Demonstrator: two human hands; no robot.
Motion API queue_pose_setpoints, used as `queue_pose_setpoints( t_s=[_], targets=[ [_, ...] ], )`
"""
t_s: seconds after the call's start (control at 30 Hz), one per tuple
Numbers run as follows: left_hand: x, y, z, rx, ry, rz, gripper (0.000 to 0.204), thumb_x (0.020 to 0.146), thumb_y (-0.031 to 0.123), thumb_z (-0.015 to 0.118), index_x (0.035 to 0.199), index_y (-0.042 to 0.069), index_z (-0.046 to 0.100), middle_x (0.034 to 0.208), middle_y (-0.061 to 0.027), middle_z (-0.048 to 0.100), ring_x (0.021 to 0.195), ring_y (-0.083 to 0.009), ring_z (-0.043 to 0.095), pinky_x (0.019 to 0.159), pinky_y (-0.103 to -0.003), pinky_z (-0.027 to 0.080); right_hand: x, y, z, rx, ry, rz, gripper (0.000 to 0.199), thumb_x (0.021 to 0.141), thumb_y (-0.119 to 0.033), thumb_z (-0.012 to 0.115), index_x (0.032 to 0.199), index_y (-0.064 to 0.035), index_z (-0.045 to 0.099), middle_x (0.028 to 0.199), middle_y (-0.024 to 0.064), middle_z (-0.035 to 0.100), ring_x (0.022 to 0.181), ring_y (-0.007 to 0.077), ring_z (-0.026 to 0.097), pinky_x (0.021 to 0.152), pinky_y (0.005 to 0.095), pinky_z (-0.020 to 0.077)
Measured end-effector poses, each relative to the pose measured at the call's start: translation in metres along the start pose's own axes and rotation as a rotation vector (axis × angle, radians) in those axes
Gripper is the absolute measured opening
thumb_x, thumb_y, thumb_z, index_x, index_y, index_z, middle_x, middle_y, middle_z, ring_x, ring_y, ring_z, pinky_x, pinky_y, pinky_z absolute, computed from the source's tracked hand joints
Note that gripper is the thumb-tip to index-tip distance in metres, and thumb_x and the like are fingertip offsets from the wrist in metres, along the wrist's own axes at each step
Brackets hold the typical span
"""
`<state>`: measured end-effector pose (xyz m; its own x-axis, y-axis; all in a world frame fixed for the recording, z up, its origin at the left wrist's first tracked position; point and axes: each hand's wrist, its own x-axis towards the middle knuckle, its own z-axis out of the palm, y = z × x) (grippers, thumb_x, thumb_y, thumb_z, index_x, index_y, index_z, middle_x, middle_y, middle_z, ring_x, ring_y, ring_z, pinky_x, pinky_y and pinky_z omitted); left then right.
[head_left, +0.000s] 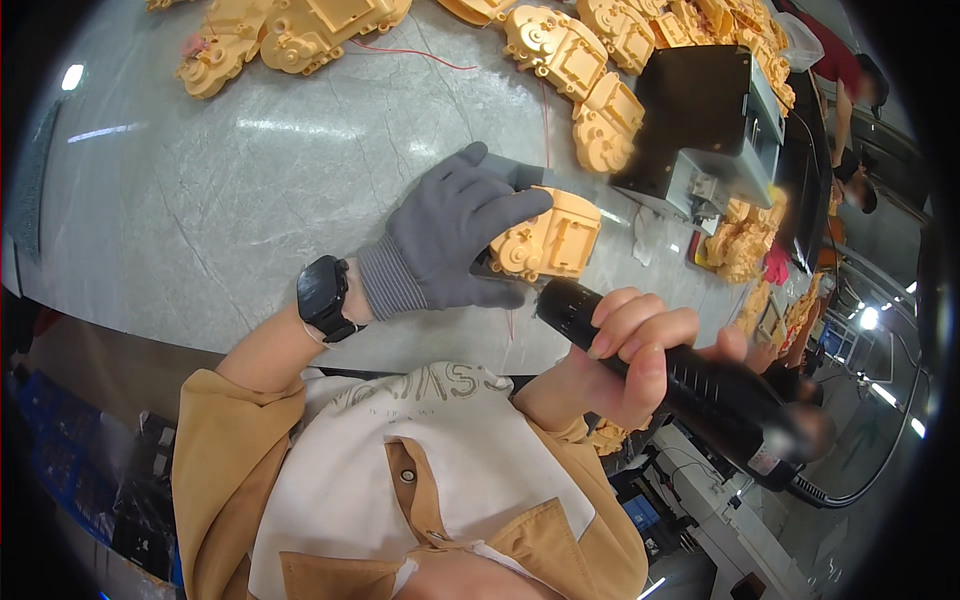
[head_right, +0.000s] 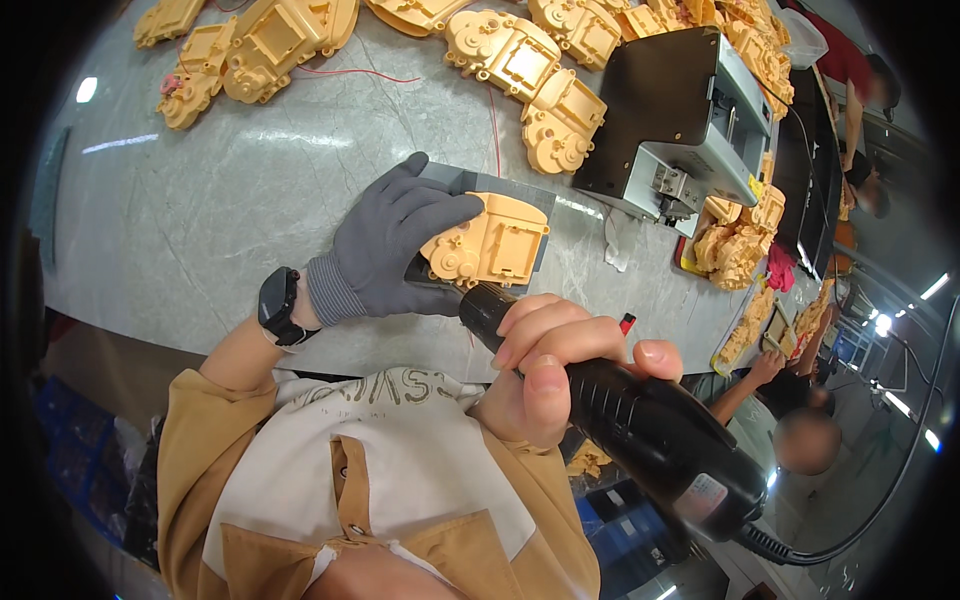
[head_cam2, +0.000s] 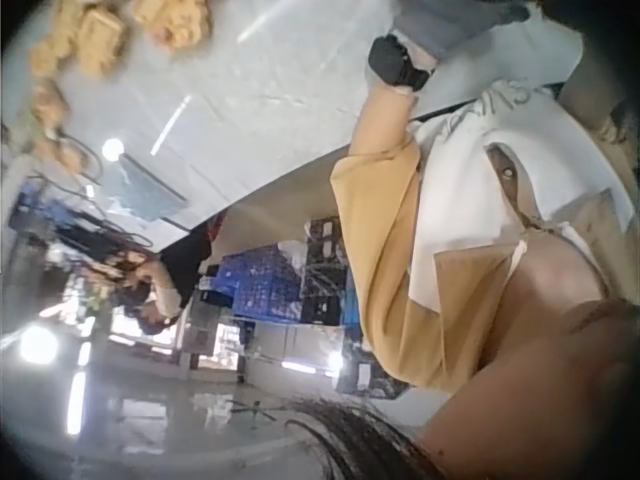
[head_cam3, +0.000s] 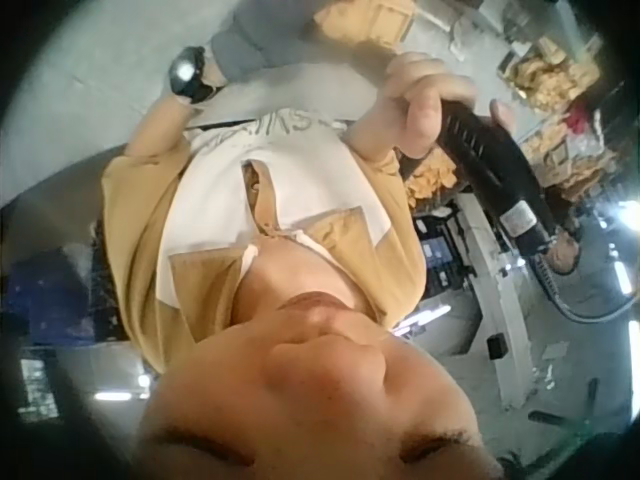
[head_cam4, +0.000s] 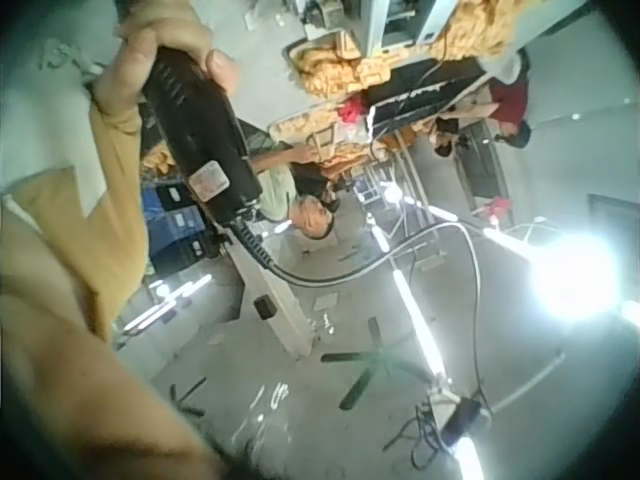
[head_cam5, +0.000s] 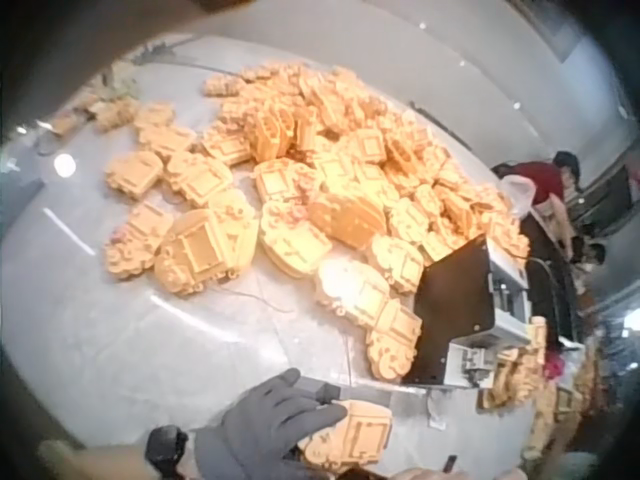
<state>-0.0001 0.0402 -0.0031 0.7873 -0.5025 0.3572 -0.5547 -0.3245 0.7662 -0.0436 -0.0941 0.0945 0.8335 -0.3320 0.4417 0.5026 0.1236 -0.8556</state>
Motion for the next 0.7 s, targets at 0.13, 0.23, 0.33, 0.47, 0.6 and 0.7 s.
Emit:
queue_pose_setpoints(
  t_s=[0.13,0.23,0.33,0.47,0.6,0.7],
  targets=[
    [-0.0002,-0.0001,0.0004,0.006,0.015,0.002,0.078,0.057,0.041,0.076,0.122,0.011,0.044,0.106,-0.0096,0.053,0.098,-0.0277,0.050,0.100,-0.050,0.031,-0.0001,0.0029,0.0006,0.003,-0.028,-0.012,0.053,0.074,-0.002,0.060,0.117,-0.0137,0.031,0.059,0.0054,0.049,0.044,0.0183,0.048,0.043,0.0316,0.0412],
    [-0.0006,-0.0020,0.0012,-0.003,-0.002,-0.001,0.077,0.057,0.038,0.075,0.122,0.012,0.044,0.106,-0.0094,0.053,0.098,-0.0278,0.050,0.100,-0.050,0.031,0.0010,0.0024,0.0022,-0.015,-0.049,-0.008,0.053,0.075,-0.002,0.060,0.117,-0.0130,0.030,0.058,0.0061,0.049,0.043,0.0188,0.047,0.042,0.0324,0.0417],
    [-0.0012,-0.0037,0.0040,-0.005,0.011,-0.005,0.075,0.057,0.036,0.075,0.122,0.012,0.044,0.105,-0.0090,0.053,0.098,-0.0278,0.050,0.100,-0.051,0.031,-0.0001,0.0037,0.0049,-0.029,-0.079,-0.005,0.049,0.076,-0.001,0.060,0.114,-0.0119,0.030,0.060,0.0074,0.050,0.044,0.0200,0.048,0.044,0.0334,0.0428],
    [-0.0011,-0.0031,0.0018,-0.020,0.003,-0.009,0.075,0.058,0.037,0.074,0.122,0.013,0.044,0.105,-0.0083,0.053,0.098,-0.0272,0.051,0.101,-0.050,0.030,0.0018,0.0044,0.0057,-0.042,-0.174,0.007,0.048,0.076,0.002,0.059,0.111,-0.0105,0.028,0.063,0.0104,0.051,0.047,0.0213,0.049,0.048,0.0345,0.0449],
    [-0.0013,-0.0025,0.0016,-0.003,-0.008,-0.008,0.075,0.057,0.038,0.074,0.121,0.013,0.045,0.099,-0.0057,0.053,0.095,-0.0249,0.051,0.101,-0.049,0.031,0.0008,0.0068,0.0029,-0.087,-0.289,0.007,0.051,0.075,0.008,0.058,0.110,-0.0101,0.027,0.066,0.0127,0.052,0.049,0.0217,0.051,0.051,0.0351,0.0466],
    [-0.0001,-0.0056,0.0047,0.010,-0.010,0.005,0.076,0.056,0.038,0.075,0.121,0.012,0.046,0.095,-0.0042,0.052,0.093,-0.0234,0.050,0.101,-0.048,0.032,0.0010,0.0083,0.0081,-0.073,-0.256,0.026,0.051,0.074,0.011,0.057,0.109,-0.0098,0.027,0.067,0.0135,0.053,0.050,0.0220,0.052,0.052,0.0348,0.0468]
  ],
)
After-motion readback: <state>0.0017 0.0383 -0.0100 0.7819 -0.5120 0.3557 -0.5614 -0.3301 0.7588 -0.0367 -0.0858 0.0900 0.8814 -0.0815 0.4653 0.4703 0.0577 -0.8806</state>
